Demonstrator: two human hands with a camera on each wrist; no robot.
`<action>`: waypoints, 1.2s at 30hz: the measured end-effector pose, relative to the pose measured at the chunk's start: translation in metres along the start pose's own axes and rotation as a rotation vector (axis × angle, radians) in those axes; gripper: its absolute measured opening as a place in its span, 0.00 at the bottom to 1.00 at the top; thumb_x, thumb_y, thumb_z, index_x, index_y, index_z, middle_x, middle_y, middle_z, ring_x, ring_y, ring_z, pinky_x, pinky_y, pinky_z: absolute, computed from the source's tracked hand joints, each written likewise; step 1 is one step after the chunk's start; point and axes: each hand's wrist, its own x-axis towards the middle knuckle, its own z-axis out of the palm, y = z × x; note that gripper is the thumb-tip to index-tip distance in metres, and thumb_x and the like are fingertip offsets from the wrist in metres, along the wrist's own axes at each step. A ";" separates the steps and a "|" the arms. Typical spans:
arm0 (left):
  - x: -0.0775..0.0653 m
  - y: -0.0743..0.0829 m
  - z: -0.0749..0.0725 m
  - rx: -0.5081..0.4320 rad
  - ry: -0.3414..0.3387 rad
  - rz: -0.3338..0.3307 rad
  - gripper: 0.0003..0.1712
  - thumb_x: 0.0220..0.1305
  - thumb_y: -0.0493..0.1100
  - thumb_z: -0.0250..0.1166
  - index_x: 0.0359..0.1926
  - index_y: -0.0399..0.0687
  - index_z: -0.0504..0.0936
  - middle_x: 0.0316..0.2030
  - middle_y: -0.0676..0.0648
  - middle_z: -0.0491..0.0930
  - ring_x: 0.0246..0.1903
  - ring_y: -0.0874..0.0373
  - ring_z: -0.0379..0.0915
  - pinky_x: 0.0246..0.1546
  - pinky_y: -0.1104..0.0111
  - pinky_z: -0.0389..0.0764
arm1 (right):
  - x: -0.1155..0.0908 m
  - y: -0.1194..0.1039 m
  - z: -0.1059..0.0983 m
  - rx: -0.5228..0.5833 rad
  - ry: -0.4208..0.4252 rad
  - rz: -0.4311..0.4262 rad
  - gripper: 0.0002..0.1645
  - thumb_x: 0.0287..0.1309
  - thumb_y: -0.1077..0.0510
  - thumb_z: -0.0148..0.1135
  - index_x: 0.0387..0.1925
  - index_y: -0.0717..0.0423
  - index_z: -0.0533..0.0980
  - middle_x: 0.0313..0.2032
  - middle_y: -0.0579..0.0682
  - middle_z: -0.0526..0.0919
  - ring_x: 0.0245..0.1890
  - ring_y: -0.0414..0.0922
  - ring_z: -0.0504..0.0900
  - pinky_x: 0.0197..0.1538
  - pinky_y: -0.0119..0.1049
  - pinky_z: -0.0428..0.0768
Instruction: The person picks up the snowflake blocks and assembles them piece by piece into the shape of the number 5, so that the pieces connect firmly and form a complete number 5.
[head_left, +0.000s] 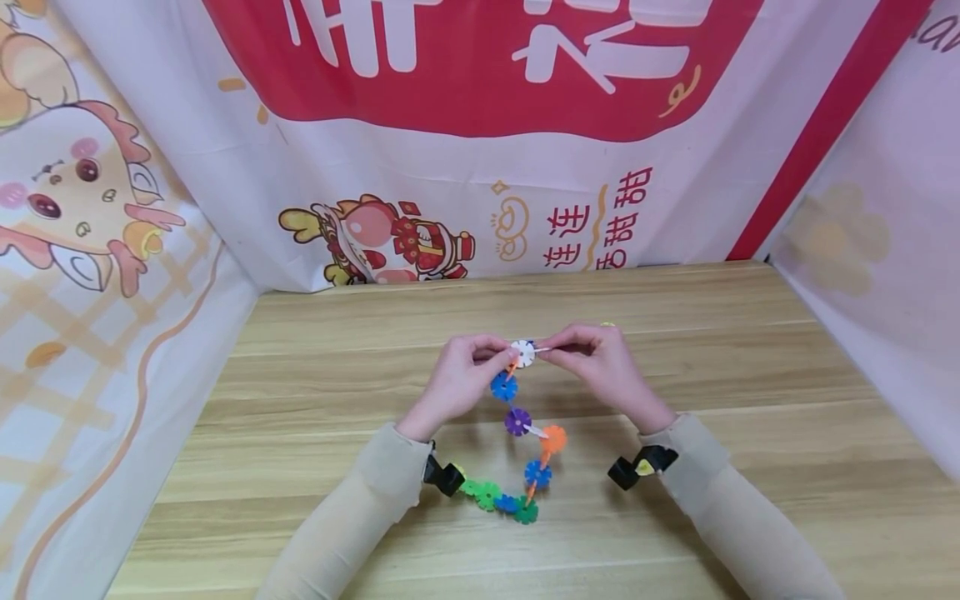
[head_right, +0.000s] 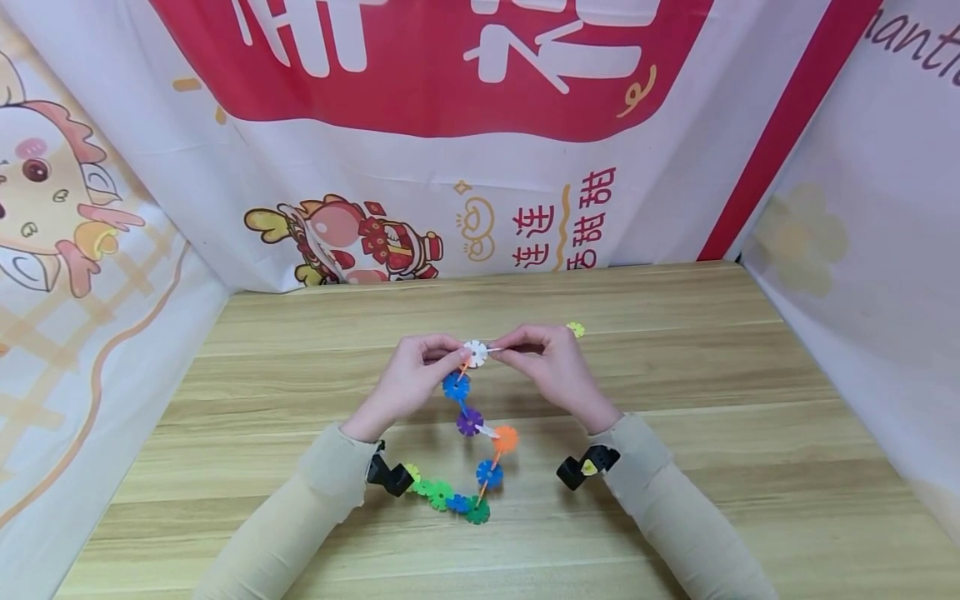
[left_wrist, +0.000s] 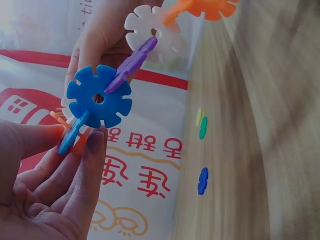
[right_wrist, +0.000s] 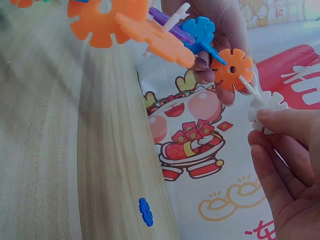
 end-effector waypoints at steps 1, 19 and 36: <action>0.000 0.000 -0.001 0.000 0.002 -0.001 0.11 0.72 0.43 0.66 0.42 0.38 0.87 0.33 0.48 0.87 0.34 0.57 0.84 0.39 0.65 0.84 | 0.000 0.000 0.000 0.003 -0.004 0.001 0.07 0.60 0.64 0.73 0.41 0.57 0.87 0.39 0.49 0.89 0.39 0.47 0.87 0.42 0.35 0.85; -0.001 0.005 -0.012 0.018 0.008 -0.054 0.10 0.72 0.44 0.66 0.44 0.41 0.88 0.34 0.50 0.86 0.36 0.57 0.82 0.41 0.64 0.82 | 0.045 0.078 -0.001 -0.170 -0.115 0.248 0.27 0.54 0.57 0.79 0.55 0.60 0.82 0.48 0.50 0.86 0.46 0.46 0.85 0.52 0.40 0.82; -0.004 0.008 -0.013 -0.004 0.006 -0.067 0.10 0.73 0.43 0.66 0.44 0.41 0.87 0.35 0.49 0.86 0.36 0.56 0.82 0.41 0.64 0.83 | 0.062 0.085 0.010 -0.382 -0.194 0.228 0.18 0.56 0.55 0.78 0.47 0.54 0.87 0.39 0.47 0.86 0.39 0.46 0.80 0.44 0.41 0.79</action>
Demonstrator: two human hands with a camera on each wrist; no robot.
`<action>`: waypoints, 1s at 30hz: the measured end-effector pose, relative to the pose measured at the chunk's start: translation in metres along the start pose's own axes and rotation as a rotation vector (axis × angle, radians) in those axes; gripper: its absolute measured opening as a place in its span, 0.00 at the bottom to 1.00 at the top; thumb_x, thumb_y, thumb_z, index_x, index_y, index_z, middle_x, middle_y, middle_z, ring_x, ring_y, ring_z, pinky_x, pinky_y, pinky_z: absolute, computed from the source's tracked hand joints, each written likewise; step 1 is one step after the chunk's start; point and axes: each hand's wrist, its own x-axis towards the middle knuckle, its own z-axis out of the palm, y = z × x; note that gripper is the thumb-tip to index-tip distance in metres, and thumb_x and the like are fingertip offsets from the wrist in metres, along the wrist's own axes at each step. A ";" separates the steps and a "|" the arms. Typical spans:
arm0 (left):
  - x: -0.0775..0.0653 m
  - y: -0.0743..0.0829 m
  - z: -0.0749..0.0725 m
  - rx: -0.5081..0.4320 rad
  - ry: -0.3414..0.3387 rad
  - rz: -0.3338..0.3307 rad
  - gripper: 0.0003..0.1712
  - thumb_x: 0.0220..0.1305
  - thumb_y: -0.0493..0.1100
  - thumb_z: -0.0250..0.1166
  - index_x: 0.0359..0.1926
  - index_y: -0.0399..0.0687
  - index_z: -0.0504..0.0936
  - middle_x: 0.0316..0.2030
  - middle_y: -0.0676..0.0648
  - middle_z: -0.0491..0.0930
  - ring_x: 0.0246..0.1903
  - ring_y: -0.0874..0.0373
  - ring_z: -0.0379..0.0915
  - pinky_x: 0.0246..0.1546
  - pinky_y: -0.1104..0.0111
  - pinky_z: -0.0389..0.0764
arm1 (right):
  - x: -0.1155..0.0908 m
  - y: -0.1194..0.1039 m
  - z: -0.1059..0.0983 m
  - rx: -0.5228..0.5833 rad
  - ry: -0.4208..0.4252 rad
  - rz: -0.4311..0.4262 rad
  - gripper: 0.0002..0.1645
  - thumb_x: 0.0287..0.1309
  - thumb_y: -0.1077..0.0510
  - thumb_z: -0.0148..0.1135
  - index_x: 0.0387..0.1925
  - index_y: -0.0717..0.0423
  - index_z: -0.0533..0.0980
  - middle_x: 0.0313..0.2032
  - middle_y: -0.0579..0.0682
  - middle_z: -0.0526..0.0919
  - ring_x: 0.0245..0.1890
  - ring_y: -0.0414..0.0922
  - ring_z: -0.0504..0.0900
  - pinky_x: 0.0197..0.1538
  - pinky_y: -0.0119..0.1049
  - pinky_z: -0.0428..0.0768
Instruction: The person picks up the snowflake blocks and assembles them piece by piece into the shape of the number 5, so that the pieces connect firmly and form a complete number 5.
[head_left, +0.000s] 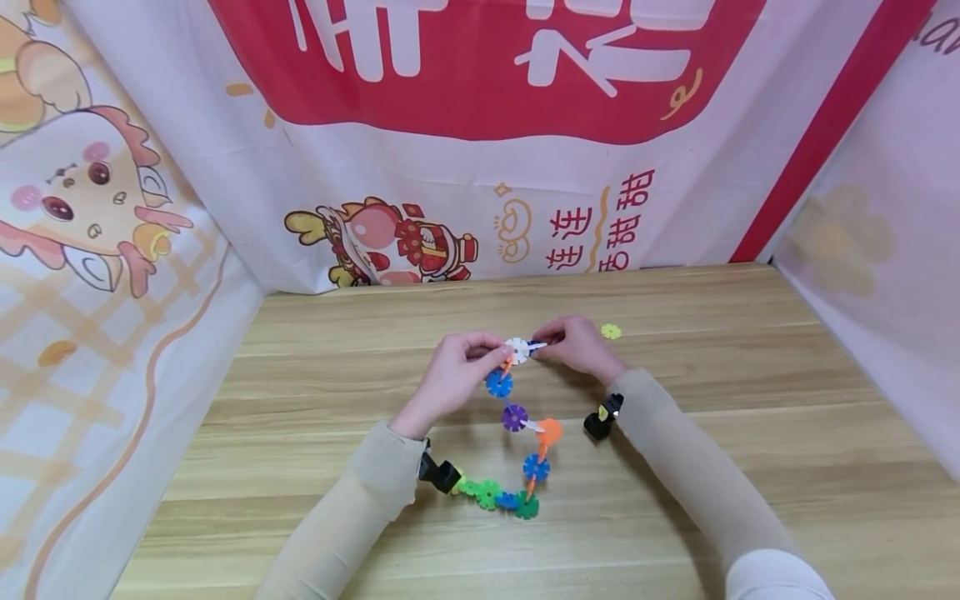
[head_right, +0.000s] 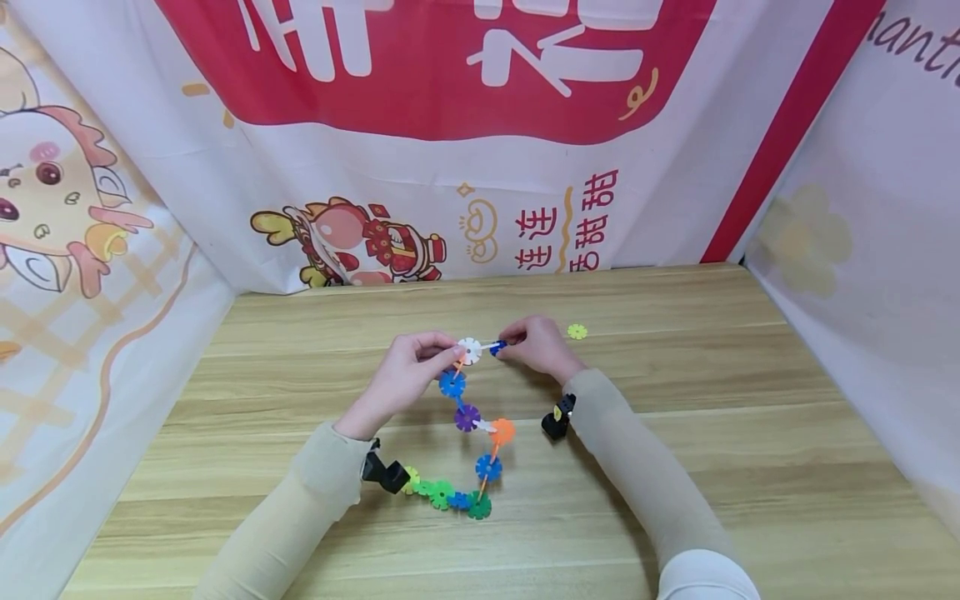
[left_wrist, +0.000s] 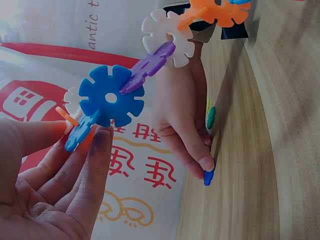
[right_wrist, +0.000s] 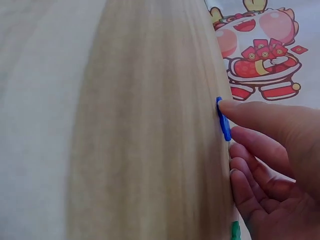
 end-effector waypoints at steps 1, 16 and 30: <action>0.000 0.000 0.000 -0.001 -0.001 -0.001 0.10 0.73 0.43 0.66 0.44 0.41 0.87 0.35 0.49 0.86 0.36 0.56 0.82 0.40 0.64 0.83 | 0.001 0.000 0.000 -0.010 -0.003 -0.002 0.17 0.56 0.55 0.78 0.46 0.54 0.87 0.38 0.47 0.86 0.38 0.46 0.80 0.44 0.41 0.79; 0.001 -0.001 0.001 -0.022 0.001 -0.010 0.10 0.73 0.43 0.65 0.45 0.40 0.87 0.36 0.47 0.86 0.37 0.55 0.83 0.41 0.64 0.83 | 0.000 -0.005 0.000 0.048 -0.002 0.028 0.14 0.56 0.58 0.78 0.42 0.52 0.82 0.37 0.49 0.83 0.38 0.48 0.79 0.43 0.42 0.77; 0.002 -0.007 0.001 -0.016 0.003 0.016 0.10 0.73 0.43 0.65 0.44 0.40 0.87 0.35 0.48 0.86 0.36 0.55 0.83 0.41 0.64 0.83 | -0.022 -0.005 -0.012 0.138 0.062 0.000 0.10 0.62 0.62 0.71 0.45 0.55 0.84 0.38 0.49 0.86 0.39 0.47 0.83 0.43 0.41 0.82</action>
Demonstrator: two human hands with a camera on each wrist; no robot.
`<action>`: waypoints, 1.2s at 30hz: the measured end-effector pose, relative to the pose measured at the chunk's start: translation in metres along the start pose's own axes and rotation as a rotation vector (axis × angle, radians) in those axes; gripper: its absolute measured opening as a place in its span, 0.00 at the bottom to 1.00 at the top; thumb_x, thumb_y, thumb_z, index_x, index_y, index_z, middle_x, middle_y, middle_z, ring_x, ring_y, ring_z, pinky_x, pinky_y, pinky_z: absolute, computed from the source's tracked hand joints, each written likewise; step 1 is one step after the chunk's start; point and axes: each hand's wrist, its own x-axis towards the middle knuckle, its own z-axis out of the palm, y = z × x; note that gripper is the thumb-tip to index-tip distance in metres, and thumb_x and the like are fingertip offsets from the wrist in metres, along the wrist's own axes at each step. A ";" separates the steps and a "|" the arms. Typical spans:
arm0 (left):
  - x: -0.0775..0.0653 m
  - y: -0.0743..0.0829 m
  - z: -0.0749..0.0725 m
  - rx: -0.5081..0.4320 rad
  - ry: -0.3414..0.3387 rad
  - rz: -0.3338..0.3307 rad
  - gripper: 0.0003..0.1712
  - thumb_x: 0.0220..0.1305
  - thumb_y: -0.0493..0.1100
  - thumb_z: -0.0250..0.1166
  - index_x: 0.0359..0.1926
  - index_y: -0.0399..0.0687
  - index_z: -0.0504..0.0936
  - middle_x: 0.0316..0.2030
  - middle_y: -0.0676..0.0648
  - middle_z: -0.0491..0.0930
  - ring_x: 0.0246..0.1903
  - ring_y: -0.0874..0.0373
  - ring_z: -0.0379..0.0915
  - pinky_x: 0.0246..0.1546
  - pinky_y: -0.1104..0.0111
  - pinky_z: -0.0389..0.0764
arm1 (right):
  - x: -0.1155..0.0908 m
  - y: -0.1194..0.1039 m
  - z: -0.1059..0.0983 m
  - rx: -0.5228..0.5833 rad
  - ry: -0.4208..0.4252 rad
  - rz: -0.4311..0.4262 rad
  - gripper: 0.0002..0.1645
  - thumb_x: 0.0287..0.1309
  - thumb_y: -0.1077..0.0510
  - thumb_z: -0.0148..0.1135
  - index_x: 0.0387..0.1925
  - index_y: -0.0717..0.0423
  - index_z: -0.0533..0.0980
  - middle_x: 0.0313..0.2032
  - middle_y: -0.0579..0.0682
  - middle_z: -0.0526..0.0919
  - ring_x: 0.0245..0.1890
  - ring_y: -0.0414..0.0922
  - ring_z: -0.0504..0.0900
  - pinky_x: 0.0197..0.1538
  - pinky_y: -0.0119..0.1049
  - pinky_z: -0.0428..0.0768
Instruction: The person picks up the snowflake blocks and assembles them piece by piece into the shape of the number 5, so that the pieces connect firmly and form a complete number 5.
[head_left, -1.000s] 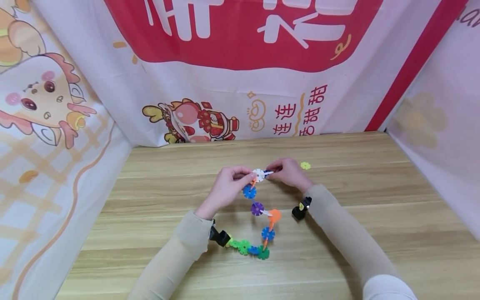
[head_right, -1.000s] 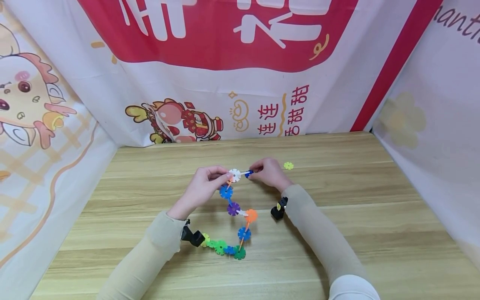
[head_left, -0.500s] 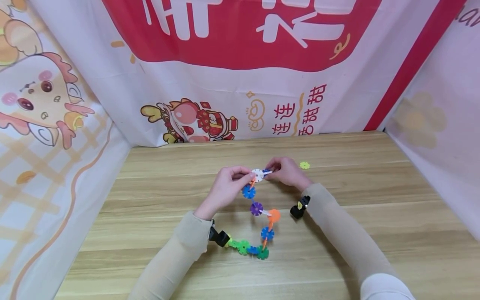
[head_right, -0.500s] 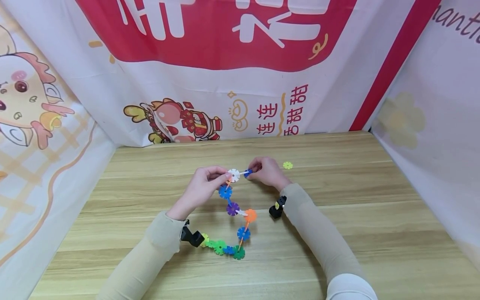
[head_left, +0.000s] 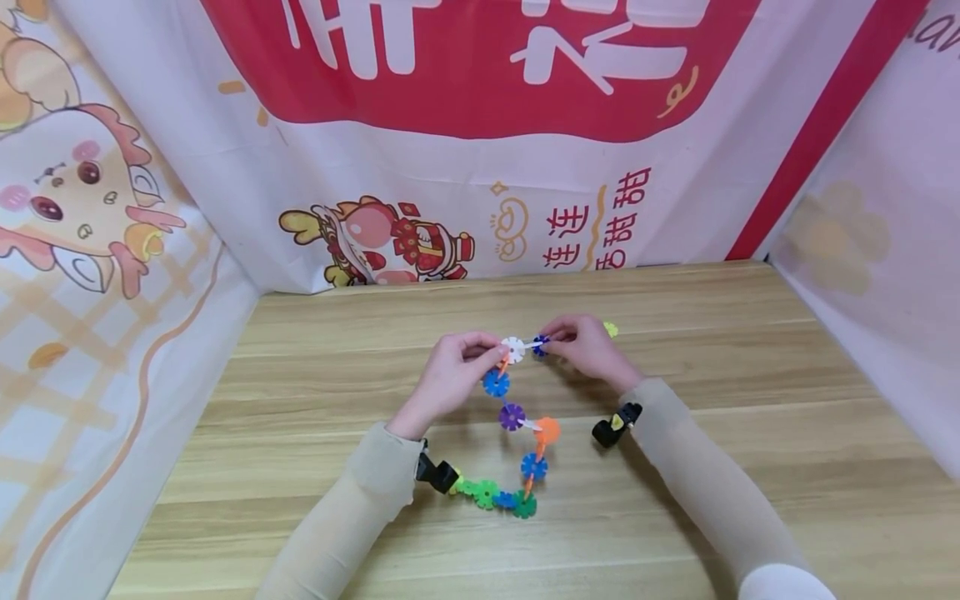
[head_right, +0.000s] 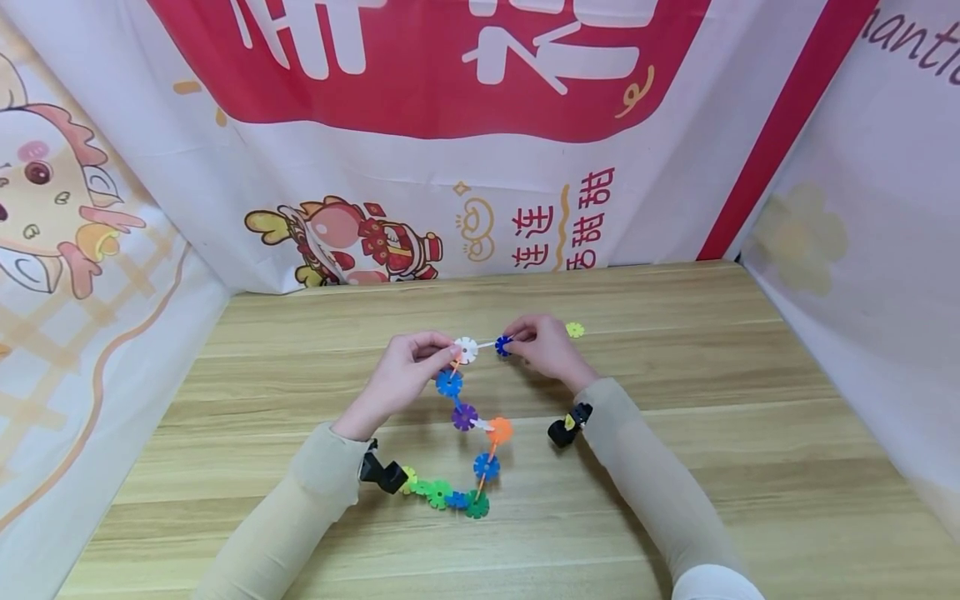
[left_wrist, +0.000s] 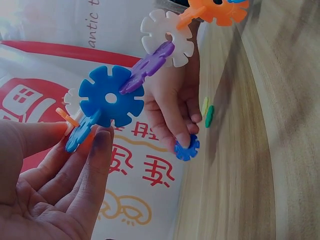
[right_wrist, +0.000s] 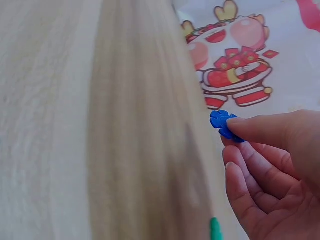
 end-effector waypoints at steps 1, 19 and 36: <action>0.000 0.000 0.000 0.001 0.000 0.001 0.10 0.73 0.43 0.65 0.44 0.40 0.87 0.35 0.48 0.86 0.36 0.55 0.82 0.41 0.64 0.83 | -0.002 -0.001 -0.002 0.008 0.005 -0.004 0.09 0.62 0.62 0.71 0.45 0.55 0.84 0.38 0.49 0.86 0.39 0.47 0.83 0.43 0.41 0.82; -0.002 -0.001 -0.001 -0.007 -0.008 -0.020 0.10 0.74 0.42 0.64 0.44 0.40 0.86 0.35 0.47 0.86 0.36 0.54 0.82 0.40 0.64 0.84 | -0.038 -0.037 -0.033 0.224 0.045 -0.003 0.14 0.63 0.60 0.71 0.48 0.62 0.82 0.40 0.57 0.87 0.39 0.54 0.85 0.44 0.43 0.85; -0.001 -0.001 0.000 -0.004 -0.011 -0.044 0.08 0.73 0.42 0.65 0.42 0.42 0.86 0.33 0.49 0.86 0.34 0.54 0.82 0.38 0.64 0.84 | -0.053 -0.060 -0.034 0.371 0.028 -0.021 0.14 0.64 0.62 0.70 0.48 0.65 0.81 0.40 0.58 0.87 0.36 0.49 0.86 0.45 0.47 0.85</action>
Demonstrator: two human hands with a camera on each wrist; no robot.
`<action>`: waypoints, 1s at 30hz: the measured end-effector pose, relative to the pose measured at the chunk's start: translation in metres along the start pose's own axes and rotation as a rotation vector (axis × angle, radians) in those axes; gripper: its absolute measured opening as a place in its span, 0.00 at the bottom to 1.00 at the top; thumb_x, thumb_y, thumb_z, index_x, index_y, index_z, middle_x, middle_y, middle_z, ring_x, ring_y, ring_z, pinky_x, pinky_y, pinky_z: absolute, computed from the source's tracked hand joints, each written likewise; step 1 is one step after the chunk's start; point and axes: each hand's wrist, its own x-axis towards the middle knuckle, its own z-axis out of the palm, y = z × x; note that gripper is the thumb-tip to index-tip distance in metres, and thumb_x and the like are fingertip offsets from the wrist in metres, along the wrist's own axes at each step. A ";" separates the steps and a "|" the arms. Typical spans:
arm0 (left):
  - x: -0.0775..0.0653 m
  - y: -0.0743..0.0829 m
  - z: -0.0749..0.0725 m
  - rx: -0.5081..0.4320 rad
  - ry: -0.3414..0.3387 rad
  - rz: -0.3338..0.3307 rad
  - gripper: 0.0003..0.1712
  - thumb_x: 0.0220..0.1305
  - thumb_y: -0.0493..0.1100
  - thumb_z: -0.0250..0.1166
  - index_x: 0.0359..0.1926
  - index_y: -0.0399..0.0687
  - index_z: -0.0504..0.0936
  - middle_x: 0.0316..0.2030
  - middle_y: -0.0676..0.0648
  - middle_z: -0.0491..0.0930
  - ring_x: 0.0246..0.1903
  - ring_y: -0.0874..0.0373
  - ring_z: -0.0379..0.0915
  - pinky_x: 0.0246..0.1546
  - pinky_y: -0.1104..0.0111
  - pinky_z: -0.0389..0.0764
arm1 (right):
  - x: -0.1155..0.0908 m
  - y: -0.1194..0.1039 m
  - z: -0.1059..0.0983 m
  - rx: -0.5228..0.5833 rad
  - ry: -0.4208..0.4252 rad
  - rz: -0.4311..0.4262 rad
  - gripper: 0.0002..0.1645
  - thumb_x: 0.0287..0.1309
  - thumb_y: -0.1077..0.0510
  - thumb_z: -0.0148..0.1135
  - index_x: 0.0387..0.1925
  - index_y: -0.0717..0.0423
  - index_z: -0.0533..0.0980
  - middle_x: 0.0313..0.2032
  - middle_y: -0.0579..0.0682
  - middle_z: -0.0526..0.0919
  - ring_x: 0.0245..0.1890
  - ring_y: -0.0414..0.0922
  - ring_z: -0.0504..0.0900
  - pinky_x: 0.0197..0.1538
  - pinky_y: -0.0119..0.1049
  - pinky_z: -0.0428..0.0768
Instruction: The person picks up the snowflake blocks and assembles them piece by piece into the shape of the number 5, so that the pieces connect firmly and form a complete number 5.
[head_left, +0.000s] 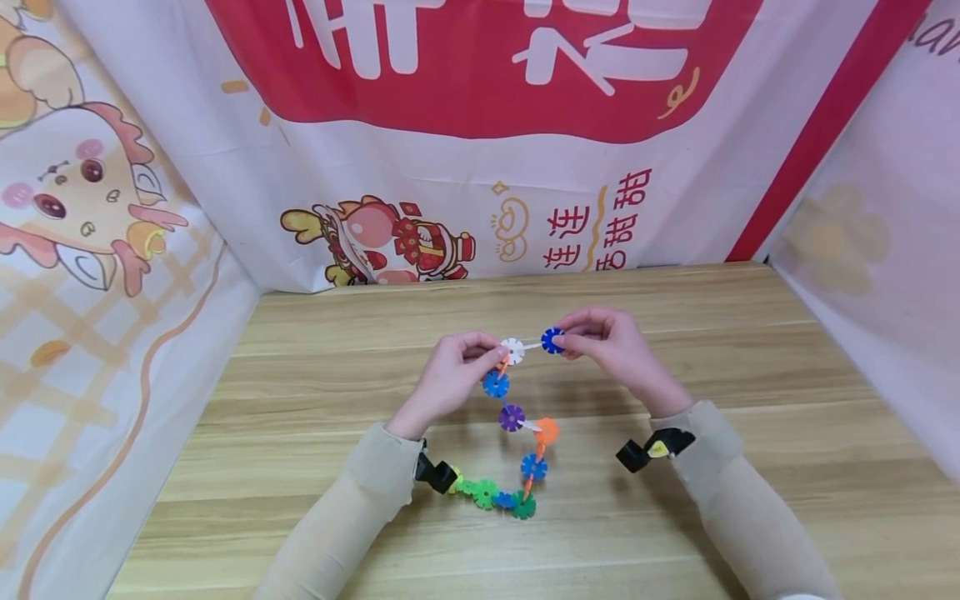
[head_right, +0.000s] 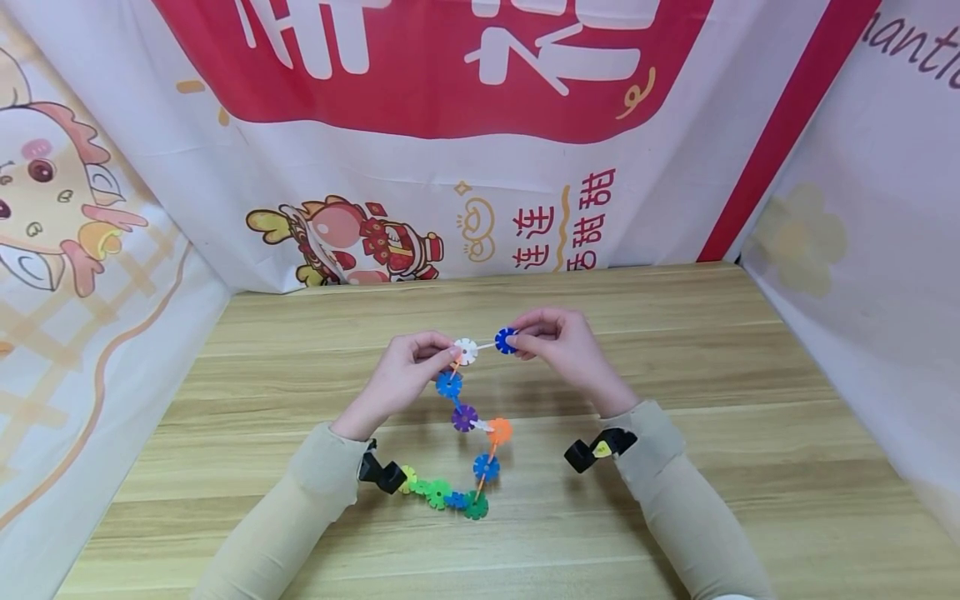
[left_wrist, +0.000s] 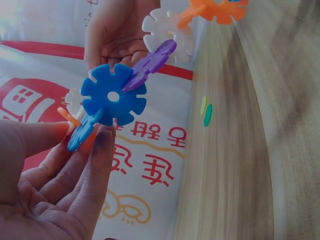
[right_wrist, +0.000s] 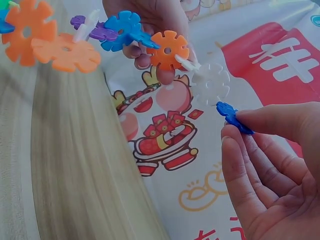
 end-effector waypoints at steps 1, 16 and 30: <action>0.000 0.000 0.000 0.000 -0.001 0.000 0.08 0.73 0.42 0.65 0.42 0.42 0.86 0.33 0.49 0.86 0.34 0.54 0.82 0.38 0.63 0.84 | 0.000 0.000 0.000 0.001 -0.002 -0.002 0.14 0.64 0.62 0.70 0.48 0.65 0.81 0.40 0.58 0.87 0.36 0.49 0.86 0.45 0.47 0.85; -0.002 0.000 0.003 0.011 0.006 0.040 0.08 0.73 0.40 0.65 0.43 0.40 0.86 0.34 0.48 0.86 0.36 0.56 0.82 0.41 0.64 0.84 | 0.000 -0.001 0.007 -0.021 -0.015 0.039 0.13 0.66 0.60 0.69 0.48 0.62 0.82 0.40 0.56 0.87 0.37 0.51 0.86 0.46 0.48 0.85; -0.001 0.001 0.012 -0.054 0.060 0.023 0.07 0.72 0.39 0.66 0.42 0.37 0.84 0.35 0.46 0.87 0.36 0.55 0.84 0.42 0.64 0.84 | 0.005 0.005 0.011 0.069 0.041 0.066 0.17 0.67 0.56 0.69 0.52 0.61 0.82 0.46 0.57 0.86 0.42 0.52 0.86 0.52 0.48 0.83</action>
